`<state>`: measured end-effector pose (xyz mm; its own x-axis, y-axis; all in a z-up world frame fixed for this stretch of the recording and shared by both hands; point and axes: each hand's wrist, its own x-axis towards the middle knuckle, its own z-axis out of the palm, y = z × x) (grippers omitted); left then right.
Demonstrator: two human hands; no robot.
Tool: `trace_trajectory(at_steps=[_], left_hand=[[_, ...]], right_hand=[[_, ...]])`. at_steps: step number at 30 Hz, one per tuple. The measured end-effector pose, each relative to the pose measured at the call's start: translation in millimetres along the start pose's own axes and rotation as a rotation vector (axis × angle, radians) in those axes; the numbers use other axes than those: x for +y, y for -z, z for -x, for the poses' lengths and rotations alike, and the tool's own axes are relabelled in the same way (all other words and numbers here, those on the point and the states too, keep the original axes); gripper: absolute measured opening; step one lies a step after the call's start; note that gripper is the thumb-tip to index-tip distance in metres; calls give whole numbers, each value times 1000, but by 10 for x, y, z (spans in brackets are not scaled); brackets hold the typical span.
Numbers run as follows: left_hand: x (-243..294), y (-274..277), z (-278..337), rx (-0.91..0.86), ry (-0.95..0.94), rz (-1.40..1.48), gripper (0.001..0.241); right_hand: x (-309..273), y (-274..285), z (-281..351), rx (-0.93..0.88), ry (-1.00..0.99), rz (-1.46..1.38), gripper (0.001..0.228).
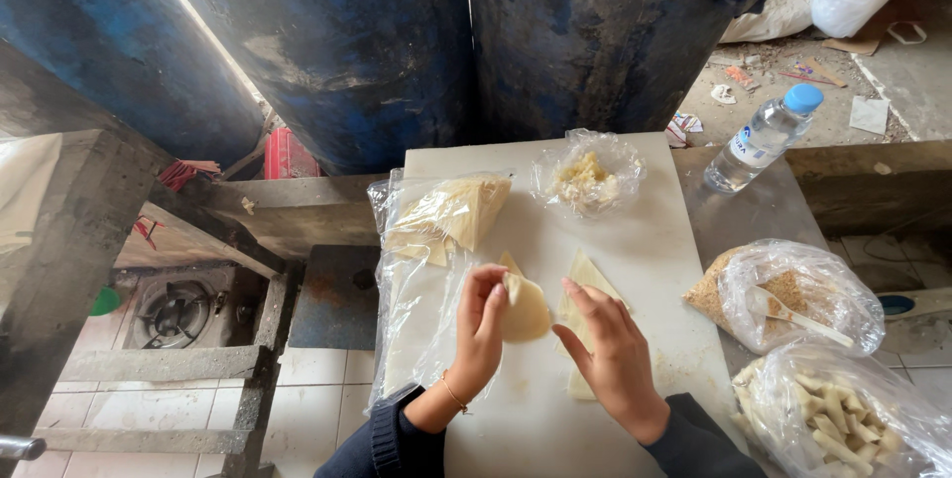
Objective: The person prepares food items by placing filling onto wrappers using a spoon and then folding the wrappers into various shapes.
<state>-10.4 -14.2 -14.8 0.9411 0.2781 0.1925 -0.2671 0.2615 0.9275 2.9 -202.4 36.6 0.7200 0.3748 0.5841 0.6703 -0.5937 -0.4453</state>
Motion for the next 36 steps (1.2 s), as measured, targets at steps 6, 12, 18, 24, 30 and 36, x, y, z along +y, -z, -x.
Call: trace_trajectory(at_steps=[6,12,18,24,30,36], left_hand=[[-18,-72,66,-211,133,-12,14],[-18,-97,149,-378,211,-73,11],[73,-139,110,-372,202,-103,13],[88,-128,103,-413,216,-122,11],[94,-132,107,-421,247,-102,11],[-12,-95,109,-350,240,-43,13]], right_hand=[[6,56,38,-96,-178,-451,43],[26,86,45,-19,-14,-235,39],[-20,114,42,29,-67,-291,25],[7,128,55,25,-31,-270,19],[-2,165,42,50,26,-259,17],[11,165,86,9,-35,-288,17]])
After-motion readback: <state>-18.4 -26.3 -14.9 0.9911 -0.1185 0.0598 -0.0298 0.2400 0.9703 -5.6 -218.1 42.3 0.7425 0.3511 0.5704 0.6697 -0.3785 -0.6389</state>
